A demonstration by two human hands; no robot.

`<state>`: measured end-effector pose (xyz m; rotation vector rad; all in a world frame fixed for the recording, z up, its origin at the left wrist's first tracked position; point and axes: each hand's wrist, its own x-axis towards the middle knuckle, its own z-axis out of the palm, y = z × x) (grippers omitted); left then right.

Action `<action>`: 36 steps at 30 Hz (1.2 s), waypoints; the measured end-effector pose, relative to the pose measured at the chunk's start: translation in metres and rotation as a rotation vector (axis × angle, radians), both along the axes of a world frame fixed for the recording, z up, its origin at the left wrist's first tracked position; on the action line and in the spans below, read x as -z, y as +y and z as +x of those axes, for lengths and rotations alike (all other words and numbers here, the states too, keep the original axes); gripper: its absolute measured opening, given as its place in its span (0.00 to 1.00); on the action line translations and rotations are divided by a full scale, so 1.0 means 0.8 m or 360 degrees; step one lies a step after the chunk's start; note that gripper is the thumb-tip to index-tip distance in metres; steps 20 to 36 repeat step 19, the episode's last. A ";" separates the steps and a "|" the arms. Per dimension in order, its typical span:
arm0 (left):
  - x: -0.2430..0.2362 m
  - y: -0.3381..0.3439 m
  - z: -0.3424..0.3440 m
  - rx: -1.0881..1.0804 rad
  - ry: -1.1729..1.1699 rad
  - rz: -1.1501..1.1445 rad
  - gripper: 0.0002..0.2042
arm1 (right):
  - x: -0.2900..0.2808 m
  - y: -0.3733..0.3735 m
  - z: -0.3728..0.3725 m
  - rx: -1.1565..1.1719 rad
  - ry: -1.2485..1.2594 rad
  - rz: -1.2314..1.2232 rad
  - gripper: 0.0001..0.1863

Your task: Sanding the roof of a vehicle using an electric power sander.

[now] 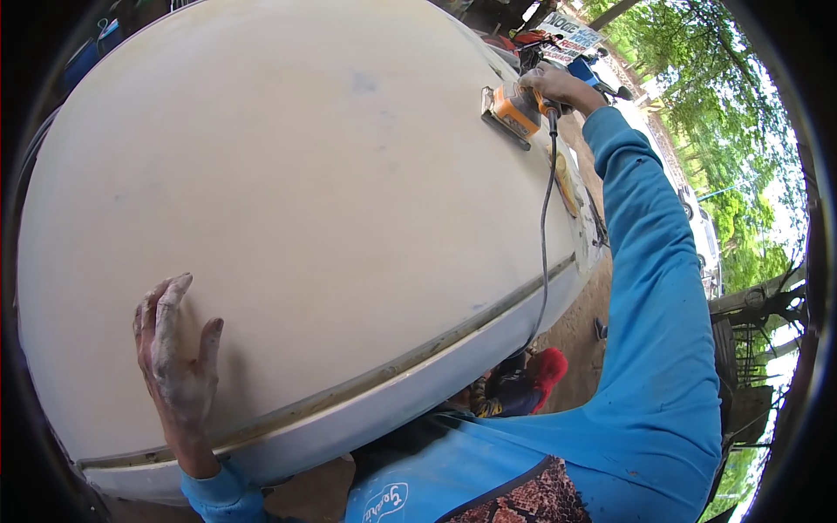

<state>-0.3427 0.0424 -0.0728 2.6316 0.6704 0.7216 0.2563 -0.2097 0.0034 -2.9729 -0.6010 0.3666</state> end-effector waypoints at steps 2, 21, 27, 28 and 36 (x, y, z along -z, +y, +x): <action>0.000 -0.003 0.002 -0.0007 0.0007 0.0000 0.26 | -0.009 0.017 -0.011 -0.0175 -0.0057 -0.0064 0.36; -0.002 -0.009 0.004 0.0037 -0.0002 -0.0047 0.26 | -0.014 0.239 -0.086 -0.1904 -0.0866 -0.0919 0.15; -0.002 -0.009 0.004 0.0037 -0.0002 -0.0047 0.26 | -0.014 0.239 -0.086 -0.1904 -0.0866 -0.0919 0.15; -0.002 -0.009 0.004 0.0037 -0.0002 -0.0047 0.26 | -0.014 0.239 -0.086 -0.1904 -0.0866 -0.0919 0.15; -0.002 -0.009 0.004 0.0037 -0.0002 -0.0047 0.26 | -0.014 0.239 -0.086 -0.1904 -0.0866 -0.0919 0.15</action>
